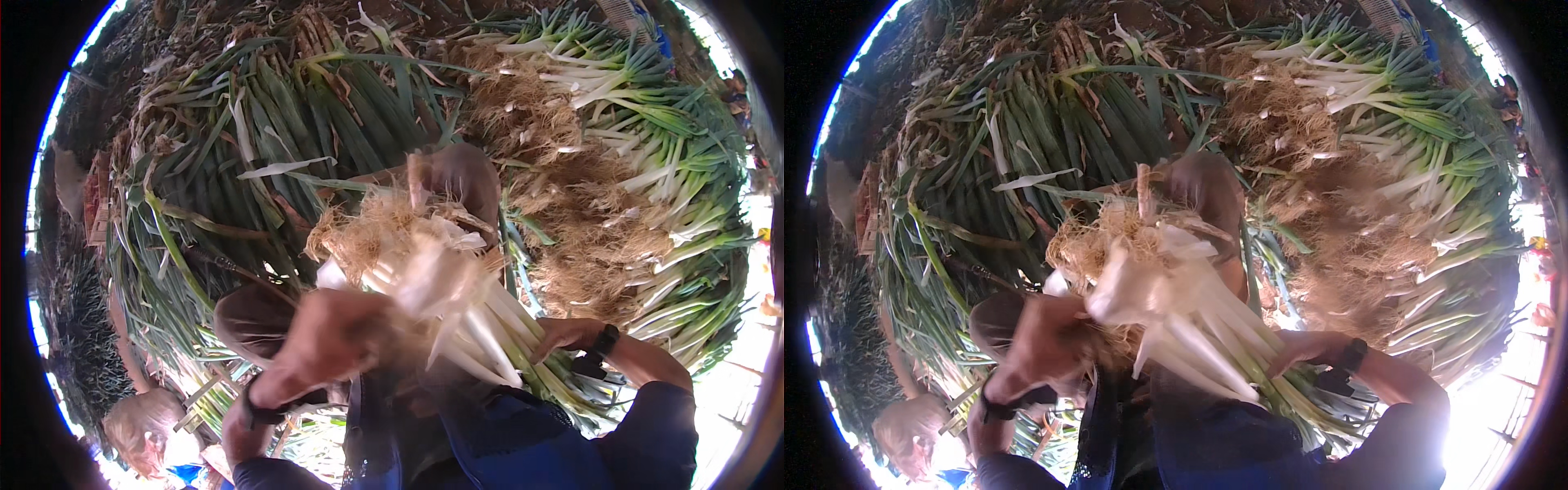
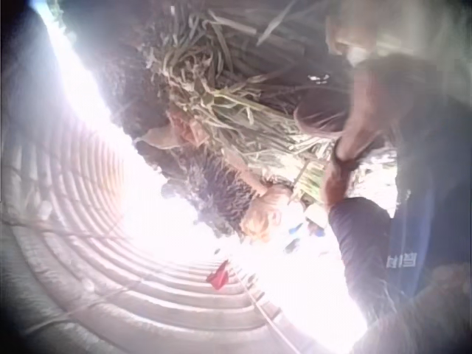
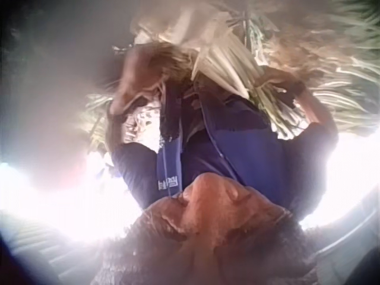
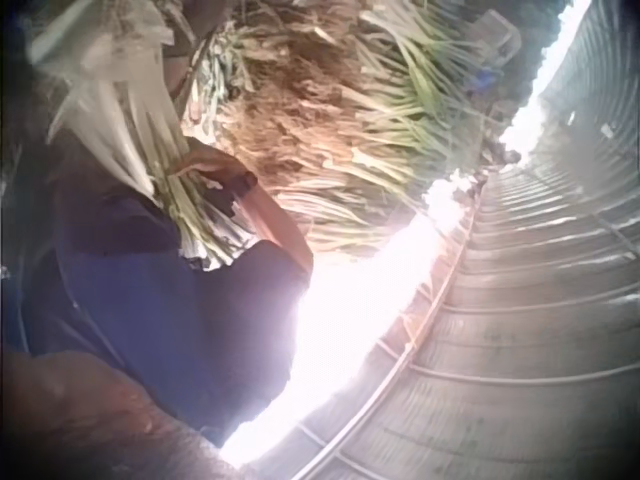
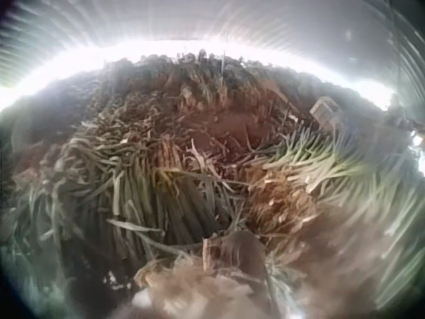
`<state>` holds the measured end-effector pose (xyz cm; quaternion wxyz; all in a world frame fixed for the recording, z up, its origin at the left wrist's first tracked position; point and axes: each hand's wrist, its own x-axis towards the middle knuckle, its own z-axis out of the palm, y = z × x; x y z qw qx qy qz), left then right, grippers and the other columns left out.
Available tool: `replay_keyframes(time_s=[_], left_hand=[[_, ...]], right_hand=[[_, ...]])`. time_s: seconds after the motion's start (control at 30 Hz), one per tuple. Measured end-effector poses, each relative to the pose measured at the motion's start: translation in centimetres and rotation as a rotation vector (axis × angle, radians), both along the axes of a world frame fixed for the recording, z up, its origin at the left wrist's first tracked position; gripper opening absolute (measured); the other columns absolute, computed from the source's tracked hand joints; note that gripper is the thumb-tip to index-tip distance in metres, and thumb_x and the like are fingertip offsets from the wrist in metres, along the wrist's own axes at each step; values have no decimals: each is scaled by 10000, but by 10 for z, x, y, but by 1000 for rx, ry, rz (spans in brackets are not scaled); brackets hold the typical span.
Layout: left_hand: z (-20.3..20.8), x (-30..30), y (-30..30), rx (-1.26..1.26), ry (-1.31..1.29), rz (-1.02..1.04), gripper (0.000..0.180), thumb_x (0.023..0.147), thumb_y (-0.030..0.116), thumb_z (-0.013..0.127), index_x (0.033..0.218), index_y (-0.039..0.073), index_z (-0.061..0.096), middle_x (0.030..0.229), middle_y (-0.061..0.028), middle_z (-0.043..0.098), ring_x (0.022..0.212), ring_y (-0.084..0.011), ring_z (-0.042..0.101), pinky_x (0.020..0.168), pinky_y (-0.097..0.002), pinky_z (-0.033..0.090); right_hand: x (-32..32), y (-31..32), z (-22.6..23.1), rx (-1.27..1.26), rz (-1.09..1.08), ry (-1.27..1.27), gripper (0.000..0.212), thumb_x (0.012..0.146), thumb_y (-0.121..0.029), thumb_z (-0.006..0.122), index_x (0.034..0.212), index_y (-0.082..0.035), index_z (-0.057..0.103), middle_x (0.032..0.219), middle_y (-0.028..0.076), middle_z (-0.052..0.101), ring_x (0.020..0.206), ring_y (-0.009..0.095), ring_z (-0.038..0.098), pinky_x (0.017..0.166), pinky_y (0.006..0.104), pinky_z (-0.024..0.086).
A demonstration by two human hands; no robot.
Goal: Cleaning and stripping outer layers from harvested leeks using hands and a small knife in an agricultural shed.
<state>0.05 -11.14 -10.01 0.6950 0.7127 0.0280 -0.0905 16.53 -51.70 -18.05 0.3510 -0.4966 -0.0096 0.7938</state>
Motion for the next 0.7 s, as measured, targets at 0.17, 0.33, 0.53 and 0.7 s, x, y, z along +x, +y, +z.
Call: replay_keyframes(time_s=[0.17,0.33,0.53,0.7], left_hand=[[-8,-64,136,758,55,1017,263,925,103,607,1142,3,719,846,-20,720,651,-34,585,485,-256,426],[-47,-36,95,248,498,574,280,944,112,664,1193,-16,670,895,-104,723,746,-149,704,608,-254,529],[-155,-31,-24,133,392,-127,391,975,119,676,1320,-1,538,965,-112,698,765,-181,691,646,-280,583],[-181,-47,-32,226,417,-5,240,984,131,667,1182,9,605,888,-73,689,709,-144,659,612,-265,562]], right_hand=[[-4,12,-2,-88,44,57,718,745,-95,891,1385,-32,572,1257,61,680,1135,155,629,989,297,490],[5,-29,-24,-70,-89,-31,631,709,16,871,1281,-70,621,1096,18,674,1051,156,625,916,334,513],[8,-11,-18,5,-28,-2,594,667,47,892,1187,-106,647,1057,-8,658,982,138,628,853,306,509],[3,4,-7,-17,171,-82,656,709,-27,921,1290,-50,617,1155,54,702,1065,147,638,929,340,524]])
